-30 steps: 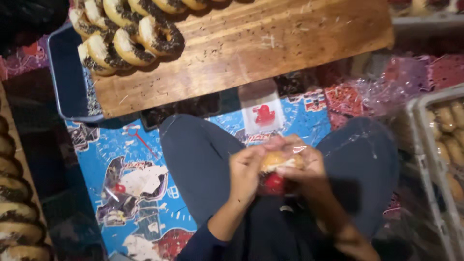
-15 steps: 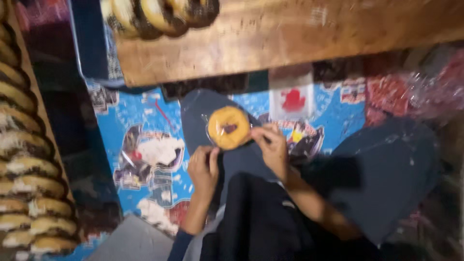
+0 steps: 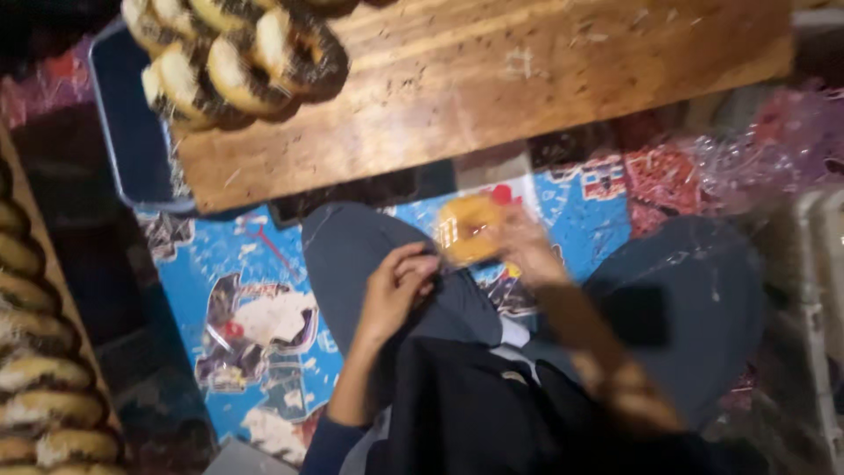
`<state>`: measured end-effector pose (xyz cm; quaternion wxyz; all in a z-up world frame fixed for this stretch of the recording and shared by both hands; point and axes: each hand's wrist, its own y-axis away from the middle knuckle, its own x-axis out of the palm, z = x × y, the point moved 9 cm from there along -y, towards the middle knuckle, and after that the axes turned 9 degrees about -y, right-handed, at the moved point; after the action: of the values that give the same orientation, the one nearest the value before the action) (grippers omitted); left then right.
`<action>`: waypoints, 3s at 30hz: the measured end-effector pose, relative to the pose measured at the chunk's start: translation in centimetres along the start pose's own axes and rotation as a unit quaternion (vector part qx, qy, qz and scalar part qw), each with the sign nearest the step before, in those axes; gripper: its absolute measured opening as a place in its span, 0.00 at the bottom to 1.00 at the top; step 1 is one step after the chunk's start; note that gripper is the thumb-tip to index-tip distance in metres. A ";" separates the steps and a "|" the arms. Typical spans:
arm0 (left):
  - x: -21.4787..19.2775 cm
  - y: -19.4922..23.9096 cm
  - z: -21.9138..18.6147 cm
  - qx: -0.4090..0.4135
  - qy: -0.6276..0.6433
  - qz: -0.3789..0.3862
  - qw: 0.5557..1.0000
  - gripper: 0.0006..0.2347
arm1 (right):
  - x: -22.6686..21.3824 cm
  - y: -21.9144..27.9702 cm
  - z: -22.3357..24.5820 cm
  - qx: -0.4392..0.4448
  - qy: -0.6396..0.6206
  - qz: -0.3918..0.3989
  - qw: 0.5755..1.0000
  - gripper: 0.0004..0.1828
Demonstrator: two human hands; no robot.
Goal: The person sits on the floor and repeatedly picks up doughnuts from a wooden board, places each one into a clear plastic bag, and sets the packaged doughnut into a white basket. The process is repeated for multiple doughnuts.
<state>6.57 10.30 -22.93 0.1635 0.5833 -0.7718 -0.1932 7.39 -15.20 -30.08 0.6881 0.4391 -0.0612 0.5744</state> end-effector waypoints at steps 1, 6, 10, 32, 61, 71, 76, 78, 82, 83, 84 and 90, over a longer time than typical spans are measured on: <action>1.4 -2.6 -1.2 0.040 -0.126 -0.019 0.991 0.19 | -2.8 -1.0 3.7 -0.054 0.019 -0.041 0.997 0.24; 7.9 -14.8 -1.7 -0.028 -0.607 0.000 0.794 0.31 | -8.1 -1.6 18.2 -0.382 0.542 -0.300 0.685 0.30; 9.3 -18.8 1.7 -0.107 -0.694 0.060 0.710 0.36 | -4.2 -12.0 7.5 -0.065 0.757 -0.110 0.641 0.13; -12.6 -3.7 -4.4 0.039 0.485 -0.211 0.848 0.15 | 28.3 -3.6 8.5 -0.109 0.305 0.286 0.902 0.23; 2.7 -9.3 -13.4 0.012 0.581 -0.013 0.814 0.22 | 18.0 9.3 20.2 -0.351 0.139 0.164 0.911 0.79; 12.5 -3.6 -17.1 0.009 0.518 0.037 0.855 0.13 | 14.1 13.7 20.5 -0.441 0.268 0.037 0.856 0.75; 17.2 -2.8 -16.0 -0.011 0.497 0.050 0.866 0.14 | 15.2 15.5 22.9 -0.396 0.322 0.018 0.860 0.77; 19.4 -2.7 -15.8 -0.014 0.510 0.091 0.855 0.15 | 14.9 18.1 24.3 -0.442 0.396 -0.044 0.803 0.69; 20.6 -2.6 -16.4 -0.079 0.465 0.168 0.866 0.19 | 16.7 23.2 27.1 -0.581 0.579 -0.125 0.558 0.48; 20.5 -1.8 -16.2 -0.086 0.439 0.191 0.874 0.20 | 16.7 24.1 27.3 -0.599 0.594 -0.132 0.520 0.47; 20.3 -0.9 -16.0 -0.092 0.412 0.213 0.881 0.20 | 16.7 23.1 26.9 -0.563 0.610 -0.072 0.554 0.33; 16.9 8.2 -23.6 0.536 -0.260 -0.009 0.803 0.25 | 14.3 20.8 26.7 -0.386 0.550 -0.039 0.739 0.06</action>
<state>6.44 -6.47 2.10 -0.3833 0.5128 -0.7610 0.1051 5.80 -23.62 5.59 0.7347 -0.2546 0.1287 0.6155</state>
